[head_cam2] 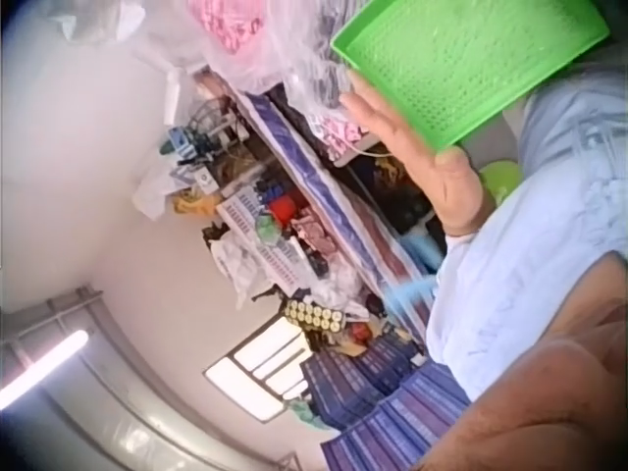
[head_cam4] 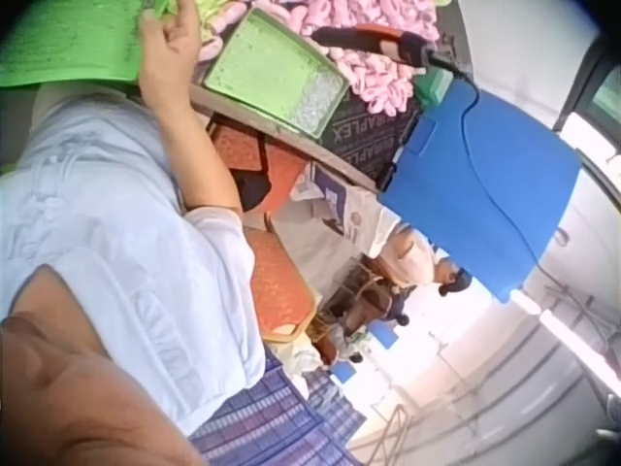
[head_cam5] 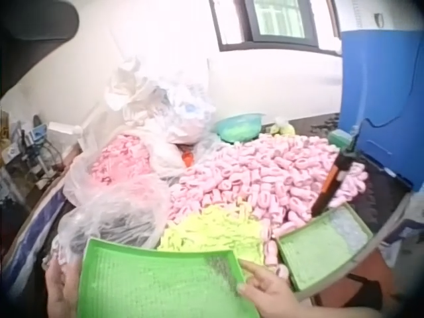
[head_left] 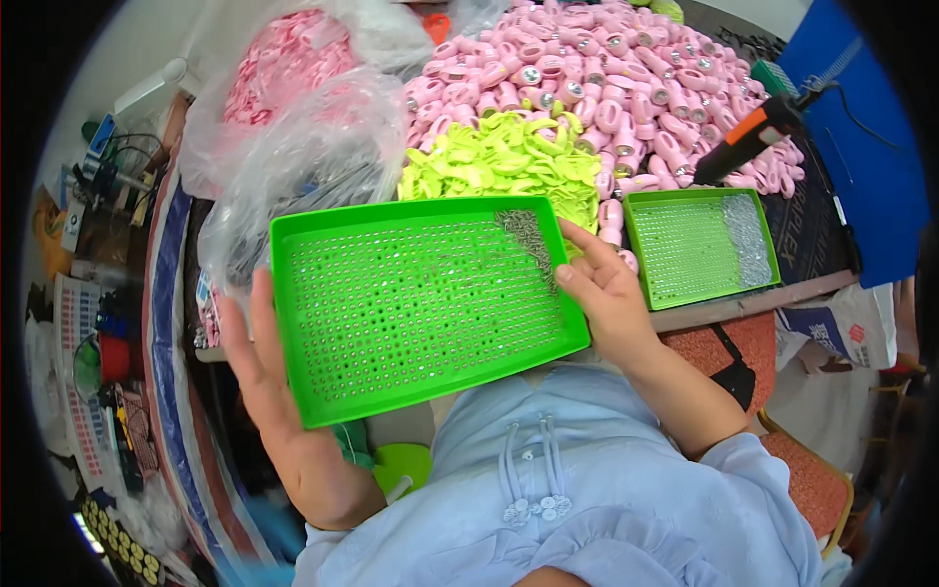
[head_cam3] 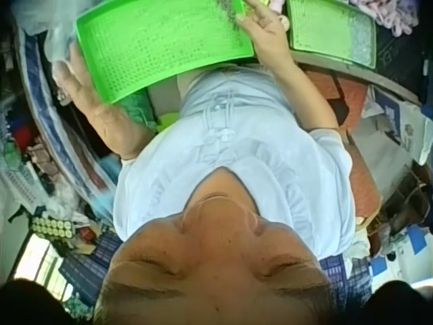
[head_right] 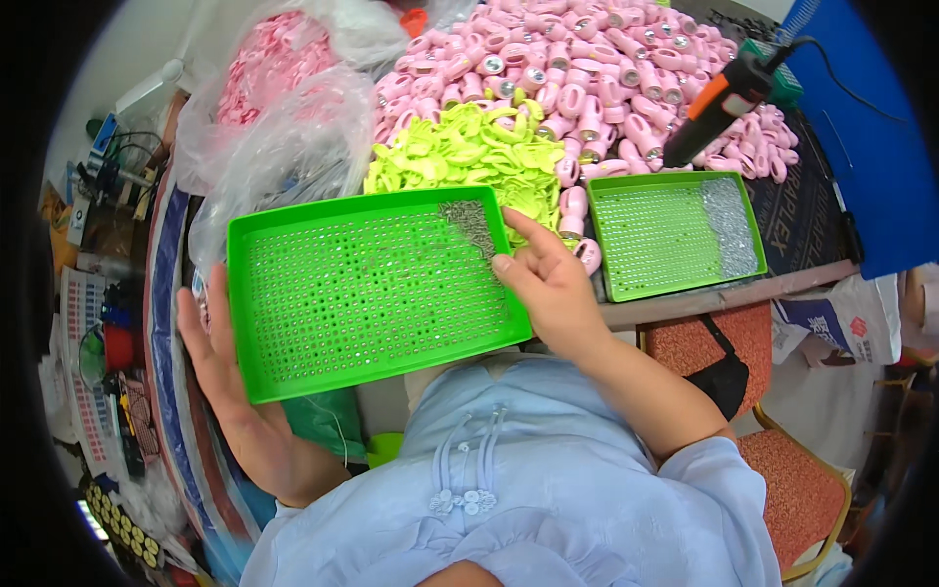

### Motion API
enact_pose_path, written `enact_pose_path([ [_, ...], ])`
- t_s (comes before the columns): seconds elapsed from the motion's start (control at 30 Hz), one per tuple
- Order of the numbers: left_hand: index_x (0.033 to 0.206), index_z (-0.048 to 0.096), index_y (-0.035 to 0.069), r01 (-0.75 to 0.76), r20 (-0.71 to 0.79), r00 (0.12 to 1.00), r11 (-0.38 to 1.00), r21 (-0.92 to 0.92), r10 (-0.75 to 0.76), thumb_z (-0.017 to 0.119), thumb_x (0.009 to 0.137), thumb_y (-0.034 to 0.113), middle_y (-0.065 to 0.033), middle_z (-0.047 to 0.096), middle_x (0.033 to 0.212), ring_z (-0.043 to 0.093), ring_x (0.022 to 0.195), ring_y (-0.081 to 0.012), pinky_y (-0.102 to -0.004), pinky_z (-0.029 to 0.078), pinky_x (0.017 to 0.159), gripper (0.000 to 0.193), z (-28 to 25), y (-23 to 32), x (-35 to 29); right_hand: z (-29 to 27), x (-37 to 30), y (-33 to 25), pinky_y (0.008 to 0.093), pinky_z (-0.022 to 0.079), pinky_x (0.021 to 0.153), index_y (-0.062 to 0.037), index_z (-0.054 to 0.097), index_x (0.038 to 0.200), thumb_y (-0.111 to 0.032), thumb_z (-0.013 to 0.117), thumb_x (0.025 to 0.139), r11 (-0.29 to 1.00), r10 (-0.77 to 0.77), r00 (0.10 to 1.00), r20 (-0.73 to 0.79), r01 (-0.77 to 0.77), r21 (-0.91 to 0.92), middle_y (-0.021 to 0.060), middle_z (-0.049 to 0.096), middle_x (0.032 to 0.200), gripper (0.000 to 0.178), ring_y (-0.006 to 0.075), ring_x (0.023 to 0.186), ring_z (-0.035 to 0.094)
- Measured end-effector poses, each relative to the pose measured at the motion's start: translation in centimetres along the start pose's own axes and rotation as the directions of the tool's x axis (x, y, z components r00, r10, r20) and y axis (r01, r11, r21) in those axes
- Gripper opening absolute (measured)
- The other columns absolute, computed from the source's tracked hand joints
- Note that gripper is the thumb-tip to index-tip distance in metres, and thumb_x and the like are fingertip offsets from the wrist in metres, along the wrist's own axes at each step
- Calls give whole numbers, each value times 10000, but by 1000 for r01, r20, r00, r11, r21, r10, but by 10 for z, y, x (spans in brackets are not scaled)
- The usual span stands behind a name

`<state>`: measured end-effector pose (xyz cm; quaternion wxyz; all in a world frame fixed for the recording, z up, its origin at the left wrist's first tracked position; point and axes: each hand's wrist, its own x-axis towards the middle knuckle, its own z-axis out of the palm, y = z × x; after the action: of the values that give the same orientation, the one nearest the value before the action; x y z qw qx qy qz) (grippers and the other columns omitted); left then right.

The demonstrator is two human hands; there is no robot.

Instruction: Assembling toy doll shoes by inserting small metal pins or eyelets and using an electric screwdriver tool.

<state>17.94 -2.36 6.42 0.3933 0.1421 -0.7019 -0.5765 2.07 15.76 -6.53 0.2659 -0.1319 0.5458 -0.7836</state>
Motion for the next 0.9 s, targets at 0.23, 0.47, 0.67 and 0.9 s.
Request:
enact_pose_path([
  [0.23,1589,80,3,-223,148,963,975,-20,224,591,884,669,-323,153,1610,224,1497,-415,-503,157,1222,1097,-18,-16,-1,3,1,-5,214,464,702,24,477,1438,-67,591,995,995,-8,1000,10,7,105,1,639,949,467,36,805,562],
  [0.47,1591,115,28,-328,232,914,943,-53,332,531,933,643,-320,155,1610,226,1497,-415,-511,159,1226,992,-9,-27,1,-11,-7,-17,192,442,672,13,505,1429,-93,614,993,993,-119,990,-76,117,-31,-44,616,900,461,17,745,521],
  [0.67,1616,43,133,-293,318,895,950,-107,312,577,939,599,-323,7,1626,129,1507,-460,-593,148,1200,980,8,-24,-8,-43,-18,-32,263,477,894,-26,558,1406,-91,623,982,954,-237,948,-212,187,-234,66,640,1200,433,100,1037,577],
  [0.9,1619,-30,233,-279,807,509,944,-176,300,629,881,654,-325,-84,1625,-25,1518,-470,-565,106,1202,1075,39,-26,-1,-113,-62,-74,260,511,852,30,658,1228,-41,620,958,846,-345,871,-350,127,-517,76,663,1150,282,121,1009,625],
])
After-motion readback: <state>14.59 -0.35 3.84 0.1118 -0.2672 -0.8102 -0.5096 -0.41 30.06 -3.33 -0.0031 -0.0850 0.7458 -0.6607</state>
